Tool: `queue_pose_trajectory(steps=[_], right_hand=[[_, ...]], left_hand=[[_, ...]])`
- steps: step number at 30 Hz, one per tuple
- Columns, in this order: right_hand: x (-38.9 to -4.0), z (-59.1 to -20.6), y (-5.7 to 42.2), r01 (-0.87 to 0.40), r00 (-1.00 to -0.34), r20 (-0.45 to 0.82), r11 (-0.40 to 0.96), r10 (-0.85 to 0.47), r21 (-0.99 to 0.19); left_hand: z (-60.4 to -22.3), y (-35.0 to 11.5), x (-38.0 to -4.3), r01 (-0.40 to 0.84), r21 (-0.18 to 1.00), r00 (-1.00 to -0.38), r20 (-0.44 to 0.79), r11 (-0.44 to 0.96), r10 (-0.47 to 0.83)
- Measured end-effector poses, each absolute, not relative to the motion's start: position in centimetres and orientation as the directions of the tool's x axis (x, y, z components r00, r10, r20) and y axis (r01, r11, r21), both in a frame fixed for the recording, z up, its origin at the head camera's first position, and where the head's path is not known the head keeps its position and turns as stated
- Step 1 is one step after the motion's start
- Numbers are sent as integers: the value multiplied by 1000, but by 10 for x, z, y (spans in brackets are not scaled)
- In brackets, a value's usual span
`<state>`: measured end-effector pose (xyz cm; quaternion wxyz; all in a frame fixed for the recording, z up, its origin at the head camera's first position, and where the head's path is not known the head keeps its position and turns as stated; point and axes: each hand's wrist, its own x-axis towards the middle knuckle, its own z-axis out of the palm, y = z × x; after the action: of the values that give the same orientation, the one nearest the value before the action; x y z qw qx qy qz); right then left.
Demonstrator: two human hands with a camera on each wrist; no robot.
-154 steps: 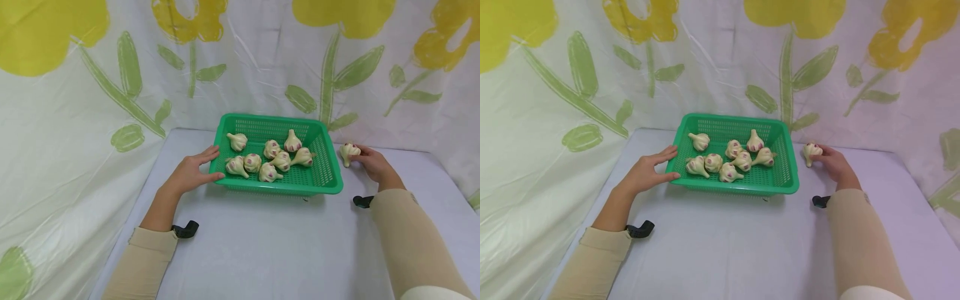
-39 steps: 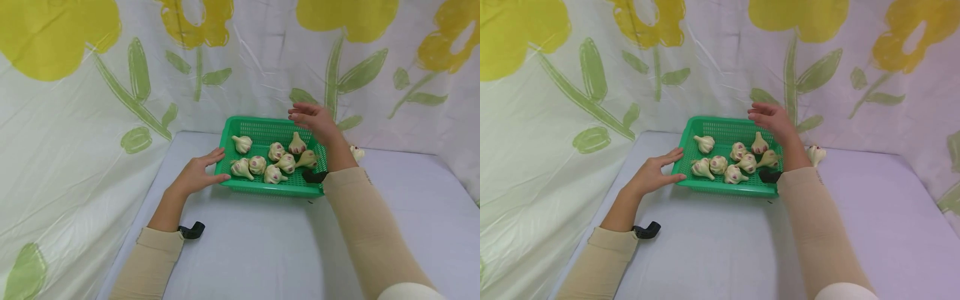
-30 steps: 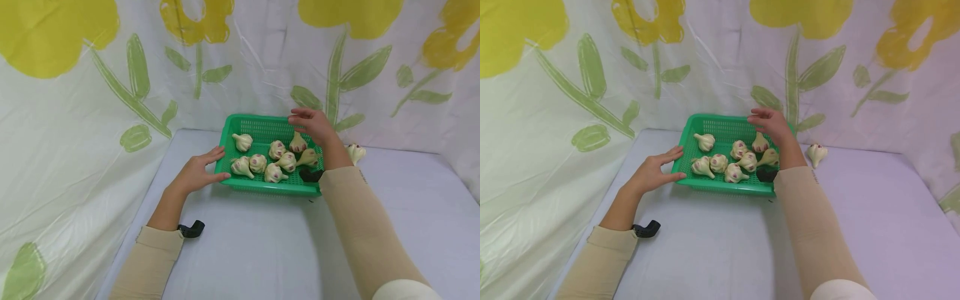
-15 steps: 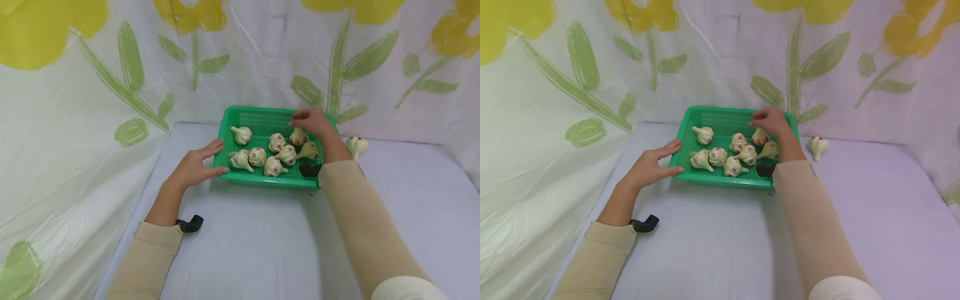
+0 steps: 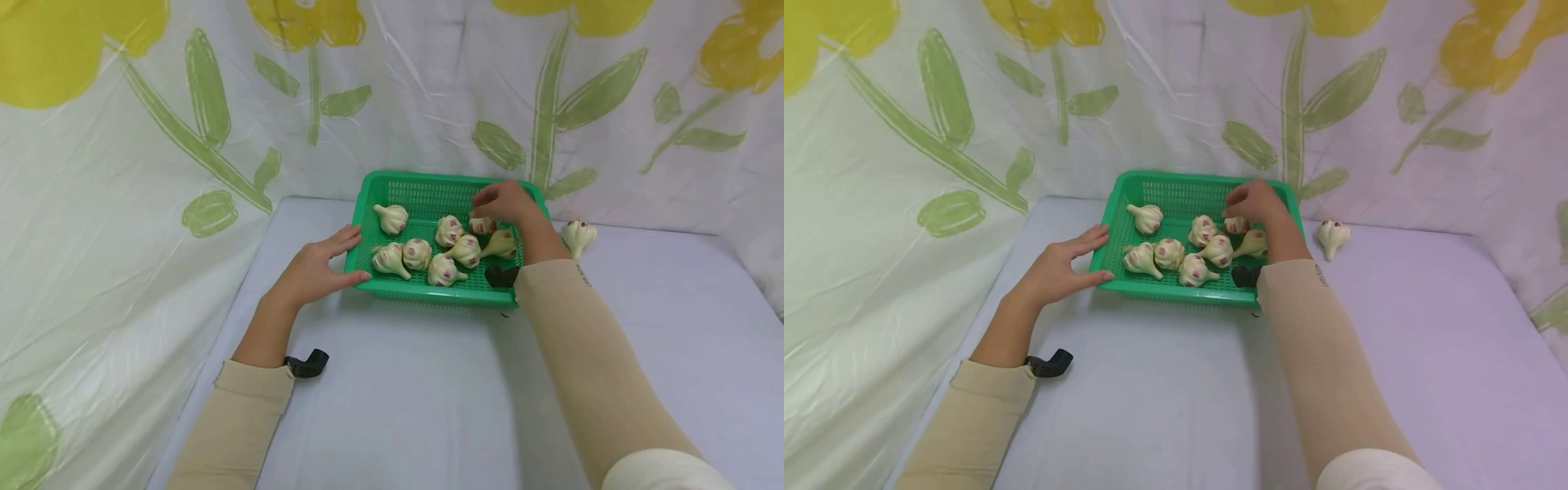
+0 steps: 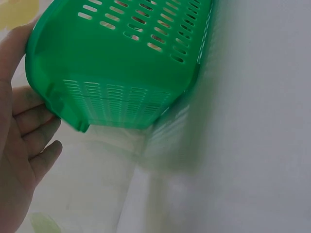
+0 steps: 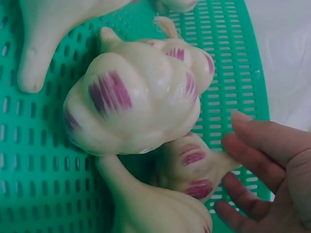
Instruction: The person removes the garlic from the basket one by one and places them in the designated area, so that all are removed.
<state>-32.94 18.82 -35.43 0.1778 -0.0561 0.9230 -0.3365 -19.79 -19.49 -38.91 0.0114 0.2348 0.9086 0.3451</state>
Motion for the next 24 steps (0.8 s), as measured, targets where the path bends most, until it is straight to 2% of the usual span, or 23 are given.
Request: queue_pose_trajectory(steps=[11, 16, 24], right_hand=[[-331, -361, 184, -100, -872, -335, 799, -358, -593], [-332, -366, 178, -148, -823, -383, 810, -419, -567], [-330, -370, 176, -126, -802, -435, 829, -408, -546]], left_hand=[[-389, -194, -197, 426, 595, -890, 137, 682, 436], [-387, -195, -196, 426, 602, -888, 134, 675, 440], [-386, -195, -196, 399, 629, -890, 90, 667, 447]])
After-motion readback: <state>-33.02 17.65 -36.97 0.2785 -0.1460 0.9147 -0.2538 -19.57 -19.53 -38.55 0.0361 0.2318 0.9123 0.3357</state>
